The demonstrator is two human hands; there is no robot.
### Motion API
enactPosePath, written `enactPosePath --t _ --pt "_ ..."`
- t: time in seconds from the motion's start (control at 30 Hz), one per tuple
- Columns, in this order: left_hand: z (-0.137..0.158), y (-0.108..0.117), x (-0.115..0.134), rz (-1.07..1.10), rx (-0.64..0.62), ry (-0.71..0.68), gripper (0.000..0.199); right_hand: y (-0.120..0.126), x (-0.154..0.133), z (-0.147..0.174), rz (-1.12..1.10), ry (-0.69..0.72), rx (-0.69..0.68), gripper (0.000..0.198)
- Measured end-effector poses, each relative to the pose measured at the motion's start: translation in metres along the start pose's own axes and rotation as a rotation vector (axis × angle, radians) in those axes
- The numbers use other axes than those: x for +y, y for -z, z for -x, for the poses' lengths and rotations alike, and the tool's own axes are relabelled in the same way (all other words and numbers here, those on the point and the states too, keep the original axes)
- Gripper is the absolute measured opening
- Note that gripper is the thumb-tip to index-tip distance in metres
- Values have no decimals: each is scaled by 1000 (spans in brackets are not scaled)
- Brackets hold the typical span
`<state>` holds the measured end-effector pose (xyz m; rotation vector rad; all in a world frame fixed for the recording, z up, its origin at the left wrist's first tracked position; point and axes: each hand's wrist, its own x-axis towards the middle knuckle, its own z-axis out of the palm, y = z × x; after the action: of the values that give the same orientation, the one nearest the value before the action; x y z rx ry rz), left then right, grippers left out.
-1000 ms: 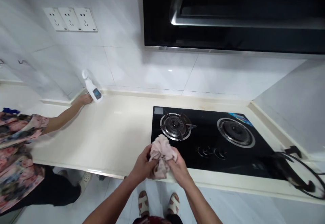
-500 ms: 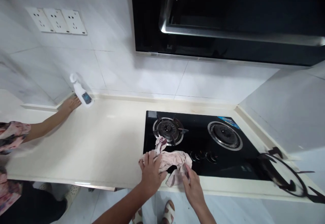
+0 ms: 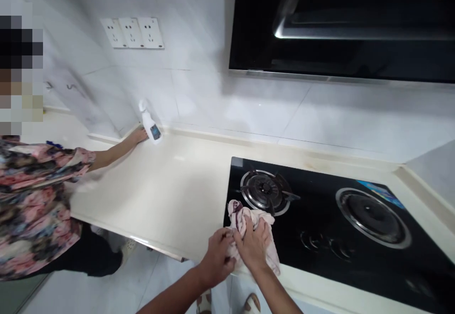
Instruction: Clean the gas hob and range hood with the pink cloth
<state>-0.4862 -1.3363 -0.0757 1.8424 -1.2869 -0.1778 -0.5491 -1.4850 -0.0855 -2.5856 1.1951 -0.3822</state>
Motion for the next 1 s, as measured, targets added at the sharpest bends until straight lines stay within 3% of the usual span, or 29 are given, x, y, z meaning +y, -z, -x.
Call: enactPosePath --t 0.1,0.23,0.4,0.5,0.6,0.77,0.9,1.0 --pt "16 14 -2 84 37 -20 76 9 -11 -3 24 83 -78 56" --pt "43 41 -6 75 87 82 73 20 -38 16 -59 281 -201 48" --pt "74 68 -19 8 213 175 56 31 -85 46 -189 445 -347 55" --pt "80 73 -24 -5 218 251 44 38 -85 52 -202 512 -457 68" --pt "72 74 -23 21 152 260 36 40 -62 59 -199 536 -534 78" --pt "42 77 -20 7 144 200 24 39 -1 74 -297 448 -406 51" --pt "18 78 -28 -31 162 186 26 53 64 80 -442 101 -180 41" --pt "-1 68 -35 -54 168 145 27 81 117 75 -640 -233 -62 35"
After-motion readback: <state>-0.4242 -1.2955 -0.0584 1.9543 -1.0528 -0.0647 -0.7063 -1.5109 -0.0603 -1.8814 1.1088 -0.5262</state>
